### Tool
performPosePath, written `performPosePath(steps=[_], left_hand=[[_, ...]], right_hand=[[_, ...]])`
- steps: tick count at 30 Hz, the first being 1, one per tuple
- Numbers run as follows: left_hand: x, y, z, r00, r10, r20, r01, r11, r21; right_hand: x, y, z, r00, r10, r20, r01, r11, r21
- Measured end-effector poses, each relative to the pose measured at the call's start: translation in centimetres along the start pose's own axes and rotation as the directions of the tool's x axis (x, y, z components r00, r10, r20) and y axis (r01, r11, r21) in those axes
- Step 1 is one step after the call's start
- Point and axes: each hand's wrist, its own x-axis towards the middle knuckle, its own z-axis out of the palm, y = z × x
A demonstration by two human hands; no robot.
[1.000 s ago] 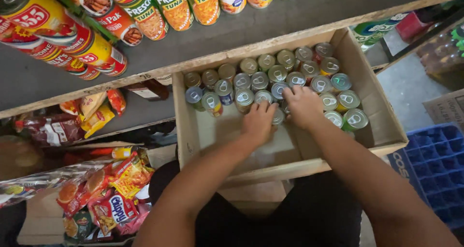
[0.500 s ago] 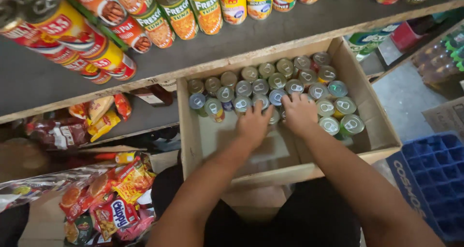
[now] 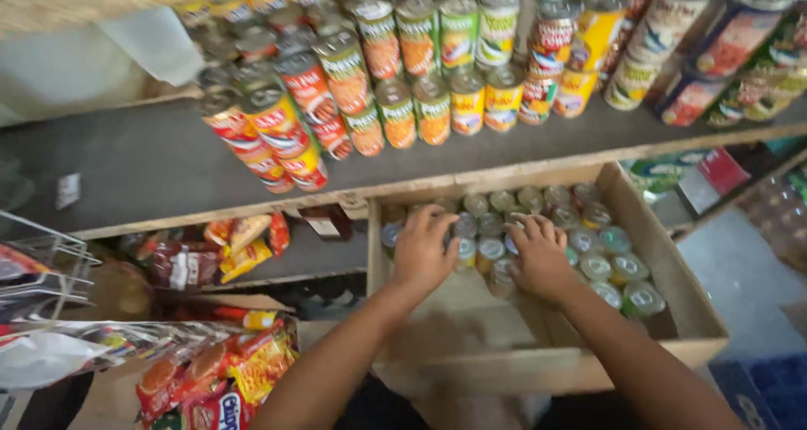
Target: Organizing and arranging various canned food items from a shelf into a cardboard box.
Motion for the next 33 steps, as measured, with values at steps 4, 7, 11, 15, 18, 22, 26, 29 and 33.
performPosePath(steps=[4, 7, 11, 15, 18, 22, 26, 29, 33], left_hand=[[1.9, -0.2, -6.0, 0.978, -0.001, -0.209, 0.035, 0.986, 0.162], [2.8, -1.2, -9.4, 0.917, -0.004, -0.398, 0.065, 0.988, 0.139], [3.4, -3.7, -12.3, 0.738, -0.022, -0.674, 0.156, 0.978, 0.139], [3.9, -8.2, -13.1, 0.619, -0.133, -0.774, 0.293, 0.954, 0.07], [4.0, -9.1, -12.8, 0.618, -0.256, -0.743, 0.3, 0.951, -0.078], [4.1, -8.5, -13.3, 0.603, -0.266, -0.752, 0.297, 0.95, -0.098], [4.3, -8.7, -13.1, 0.595, -0.226, -0.771, 0.305, 0.951, -0.043], [4.6, -9.4, -12.5, 0.564, -0.219, -0.797, 0.342, 0.94, -0.016], [4.7, -8.9, -12.4, 0.568, -0.205, -0.797, 0.296, 0.955, -0.034]], right_hand=[[3.7, -4.4, -4.6, 0.989, -0.012, -0.149, 0.031, 0.992, 0.124], [7.0, -9.4, -8.6, 0.95, -0.065, -0.307, 0.148, 0.955, 0.257], [11.2, -16.1, -13.3, 0.871, -0.21, -0.444, 0.392, 0.841, 0.373], [14.7, -21.9, -16.7, 0.816, -0.263, -0.515, 0.516, 0.733, 0.443], [16.8, -24.6, -17.6, 0.85, -0.255, -0.461, 0.475, 0.75, 0.461], [18.9, -26.6, -17.0, 0.86, -0.251, -0.444, 0.459, 0.761, 0.458], [19.7, -27.5, -15.8, 0.861, -0.214, -0.462, 0.457, 0.723, 0.517], [19.9, -27.8, -15.3, 0.89, -0.141, -0.434, 0.406, 0.68, 0.611], [19.7, -27.0, -13.4, 0.898, -0.034, -0.438, 0.379, 0.565, 0.733]])
